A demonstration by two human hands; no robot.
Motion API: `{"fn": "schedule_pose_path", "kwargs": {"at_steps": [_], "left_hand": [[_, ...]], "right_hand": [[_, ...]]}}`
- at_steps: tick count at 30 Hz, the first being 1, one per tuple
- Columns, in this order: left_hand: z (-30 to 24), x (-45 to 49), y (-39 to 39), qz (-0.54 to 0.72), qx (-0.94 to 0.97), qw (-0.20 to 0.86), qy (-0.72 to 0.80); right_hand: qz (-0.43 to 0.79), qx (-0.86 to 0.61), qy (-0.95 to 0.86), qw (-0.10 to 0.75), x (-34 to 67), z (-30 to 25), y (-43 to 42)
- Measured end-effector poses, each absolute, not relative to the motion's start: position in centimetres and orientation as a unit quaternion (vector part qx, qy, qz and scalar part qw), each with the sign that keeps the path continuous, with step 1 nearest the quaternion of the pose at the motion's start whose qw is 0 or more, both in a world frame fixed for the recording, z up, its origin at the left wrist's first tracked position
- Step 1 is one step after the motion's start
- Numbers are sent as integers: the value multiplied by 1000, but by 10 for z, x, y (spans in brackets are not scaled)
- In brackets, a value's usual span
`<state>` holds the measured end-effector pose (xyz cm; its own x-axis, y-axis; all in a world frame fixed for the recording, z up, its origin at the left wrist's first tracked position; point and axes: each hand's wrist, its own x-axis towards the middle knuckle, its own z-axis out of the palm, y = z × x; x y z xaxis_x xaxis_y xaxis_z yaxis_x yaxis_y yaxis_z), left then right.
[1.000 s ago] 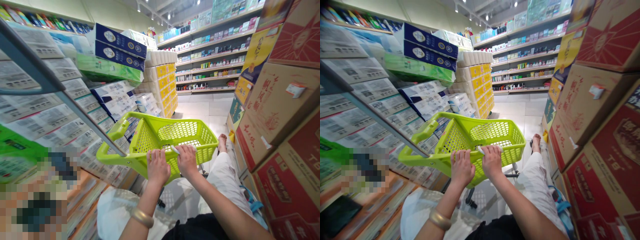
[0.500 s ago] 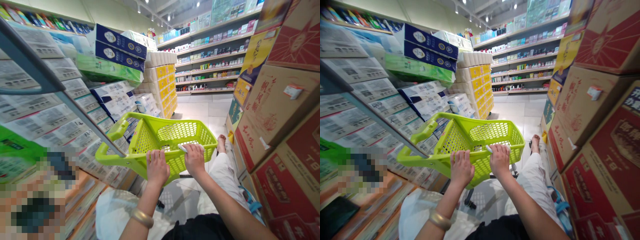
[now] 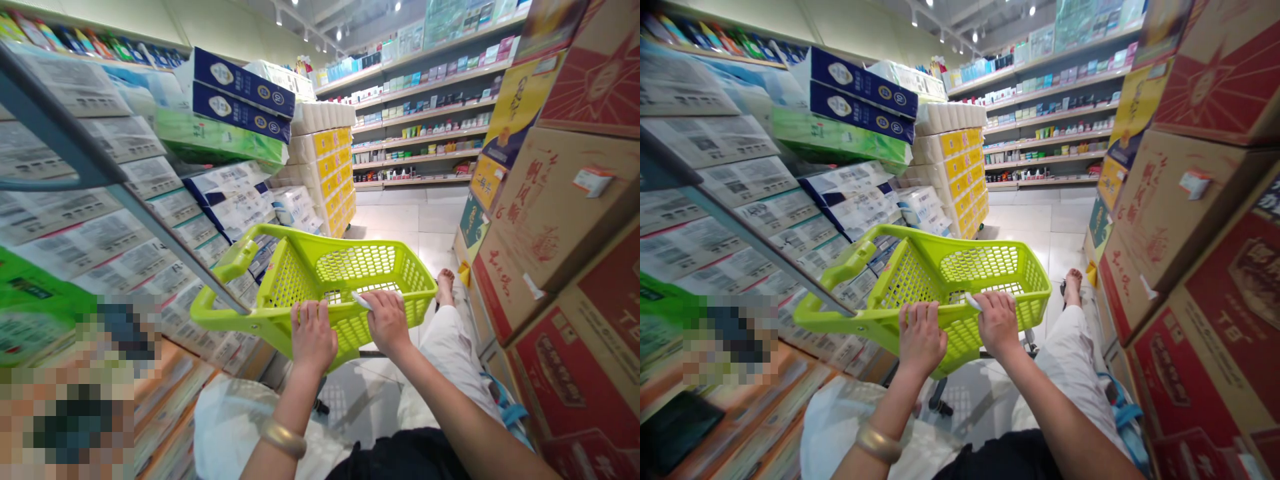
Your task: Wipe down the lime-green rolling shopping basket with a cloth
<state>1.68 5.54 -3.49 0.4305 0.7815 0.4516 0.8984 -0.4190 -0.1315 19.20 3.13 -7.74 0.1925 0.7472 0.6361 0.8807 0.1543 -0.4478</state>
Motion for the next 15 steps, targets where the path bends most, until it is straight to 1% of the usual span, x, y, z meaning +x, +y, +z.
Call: {"fn": "schedule_pose_path", "kwargs": {"at_steps": [5,11,15], "left_hand": [[-37,22,56,-170,-821,179,-515],[-40,22,56,-180,-818,190,-513],[-40,19,55,-181,-822,191,-506]], "right_hand": [[-83,-675,-595,428,198,-75,32],[-41,-625,-648,434,151,-62,40],[-43,-608,-674,417,157,-64,38]]}}
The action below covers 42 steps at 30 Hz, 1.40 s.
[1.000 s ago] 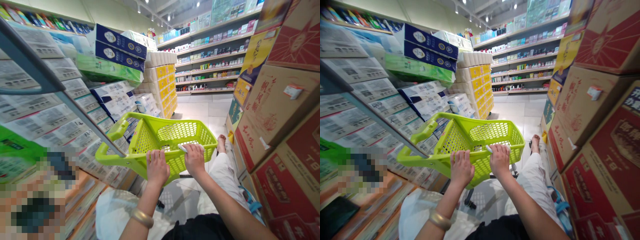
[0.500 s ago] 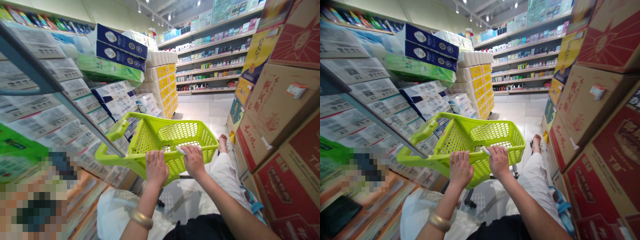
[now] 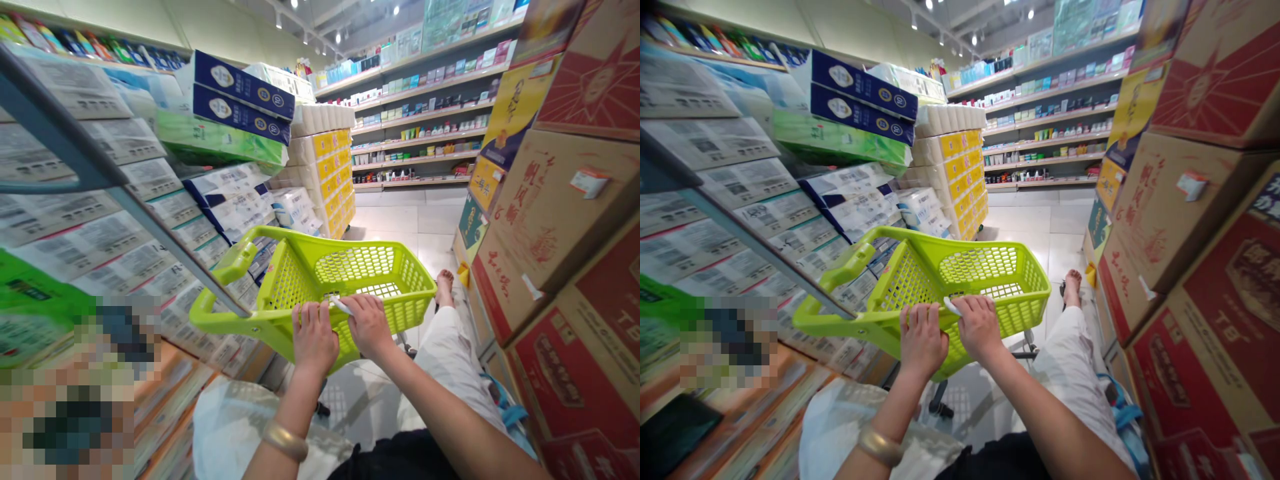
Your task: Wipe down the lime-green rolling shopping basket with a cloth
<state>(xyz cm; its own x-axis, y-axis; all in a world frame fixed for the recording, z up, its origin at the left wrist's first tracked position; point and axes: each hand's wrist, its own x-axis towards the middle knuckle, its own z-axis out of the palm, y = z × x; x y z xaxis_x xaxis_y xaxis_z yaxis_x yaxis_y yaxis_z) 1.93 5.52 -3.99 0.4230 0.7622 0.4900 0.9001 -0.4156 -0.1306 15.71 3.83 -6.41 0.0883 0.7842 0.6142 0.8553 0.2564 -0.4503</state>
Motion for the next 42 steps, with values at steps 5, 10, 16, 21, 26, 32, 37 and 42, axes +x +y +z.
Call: {"fn": "schedule_pose_path", "kwargs": {"at_steps": [5,10,16,21,26,32,37,42], "left_hand": [[-41,18,55,-181,-824,184,-505],[-41,21,54,-186,-821,181,-508],[-41,21,54,-191,-816,183,-514],[-42,16,55,-195,-819,187,-506],[-42,14,56,-192,-819,194,-504],[-42,19,55,-195,-816,186,-512],[-40,17,54,-197,-813,183,-517],[-39,11,55,-190,-820,186,-507]], "right_hand": [[-77,-629,-651,418,193,-78,32],[-102,-667,-595,437,198,-81,31],[-60,-628,-636,444,151,-67,38],[-44,-602,-669,433,145,-65,38],[-67,-636,-642,423,182,-74,32],[-70,-673,-594,435,180,-73,33],[-47,-624,-644,440,143,-65,39],[-46,-611,-669,421,155,-68,36]]}}
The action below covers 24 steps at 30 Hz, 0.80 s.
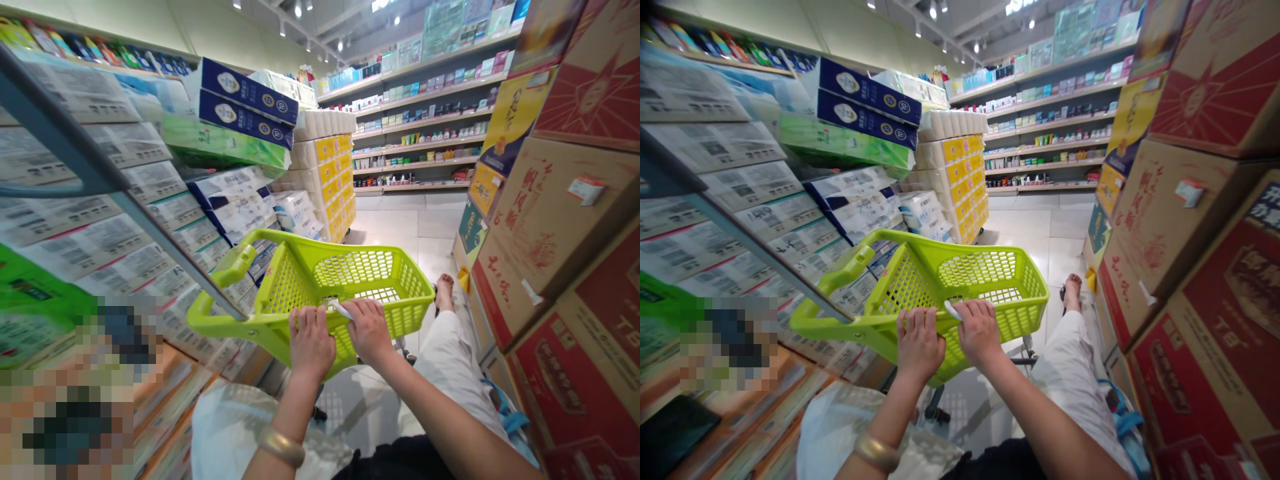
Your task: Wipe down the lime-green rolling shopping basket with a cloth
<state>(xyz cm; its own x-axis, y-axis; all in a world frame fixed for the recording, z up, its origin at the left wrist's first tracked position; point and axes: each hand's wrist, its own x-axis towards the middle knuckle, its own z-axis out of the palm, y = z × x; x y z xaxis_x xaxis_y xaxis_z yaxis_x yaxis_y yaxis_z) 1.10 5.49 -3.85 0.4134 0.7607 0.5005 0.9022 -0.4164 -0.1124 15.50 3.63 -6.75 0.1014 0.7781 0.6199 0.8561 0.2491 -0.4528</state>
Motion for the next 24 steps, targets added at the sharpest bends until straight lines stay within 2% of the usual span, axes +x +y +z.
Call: {"fn": "schedule_pose_path", "kwargs": {"at_steps": [6,10,17,24], "left_hand": [[-39,12,56,-189,-819,183,-511],[-39,17,55,-181,-816,179,-519],[-38,17,57,-177,-816,178,-521],[-40,14,59,-179,-821,181,-510]], "right_hand": [[-98,-658,-617,422,205,-83,29],[-102,-689,-577,427,197,-80,32],[-51,-621,-648,438,143,-64,43],[-76,-644,-633,423,185,-74,36]]}}
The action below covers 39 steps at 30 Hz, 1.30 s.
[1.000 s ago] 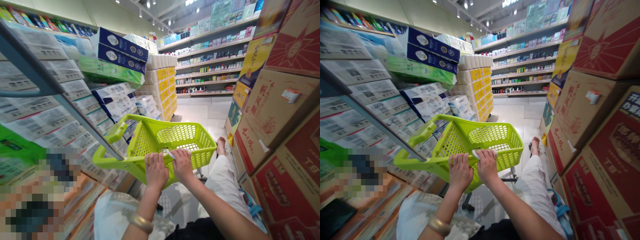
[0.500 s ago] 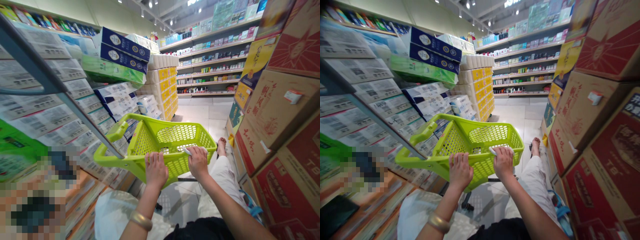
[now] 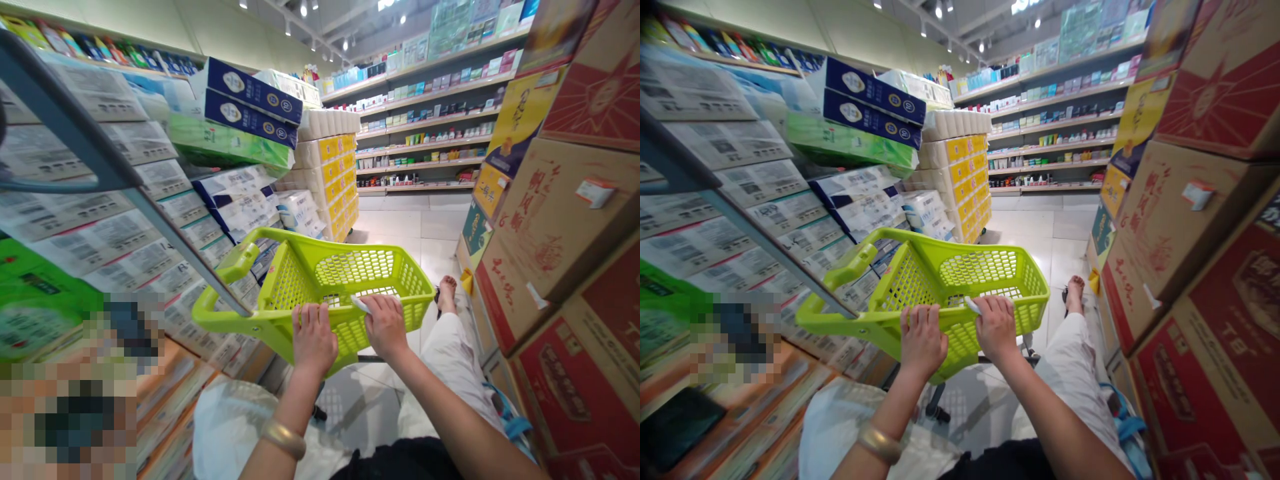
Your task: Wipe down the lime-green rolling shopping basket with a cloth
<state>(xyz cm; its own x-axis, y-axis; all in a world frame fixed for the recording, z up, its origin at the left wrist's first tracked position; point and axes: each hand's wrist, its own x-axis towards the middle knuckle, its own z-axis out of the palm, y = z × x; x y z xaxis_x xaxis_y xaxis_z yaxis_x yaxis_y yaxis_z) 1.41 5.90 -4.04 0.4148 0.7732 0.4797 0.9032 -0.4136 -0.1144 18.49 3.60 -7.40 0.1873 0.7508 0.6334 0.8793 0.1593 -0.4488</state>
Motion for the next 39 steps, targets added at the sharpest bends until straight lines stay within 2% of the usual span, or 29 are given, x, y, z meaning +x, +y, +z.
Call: {"fn": "schedule_pose_path", "kwargs": {"at_steps": [7,13,18,26,33,39], "left_hand": [[-40,18,58,-179,-816,178,-520],[-38,15,57,-183,-817,178,-517],[-40,13,58,-178,-818,183,-516],[-41,17,58,-191,-815,180,-516],[-40,16,57,-191,-812,198,-516],[-41,14,57,-179,-814,207,-513]], "right_hand": [[-93,-677,-591,429,184,-77,37],[-64,-622,-648,436,143,-69,40],[-80,-629,-655,412,174,-76,34],[-111,-680,-579,436,200,-84,33],[-60,-618,-647,442,141,-70,39],[-71,-619,-656,426,172,-78,33]]}}
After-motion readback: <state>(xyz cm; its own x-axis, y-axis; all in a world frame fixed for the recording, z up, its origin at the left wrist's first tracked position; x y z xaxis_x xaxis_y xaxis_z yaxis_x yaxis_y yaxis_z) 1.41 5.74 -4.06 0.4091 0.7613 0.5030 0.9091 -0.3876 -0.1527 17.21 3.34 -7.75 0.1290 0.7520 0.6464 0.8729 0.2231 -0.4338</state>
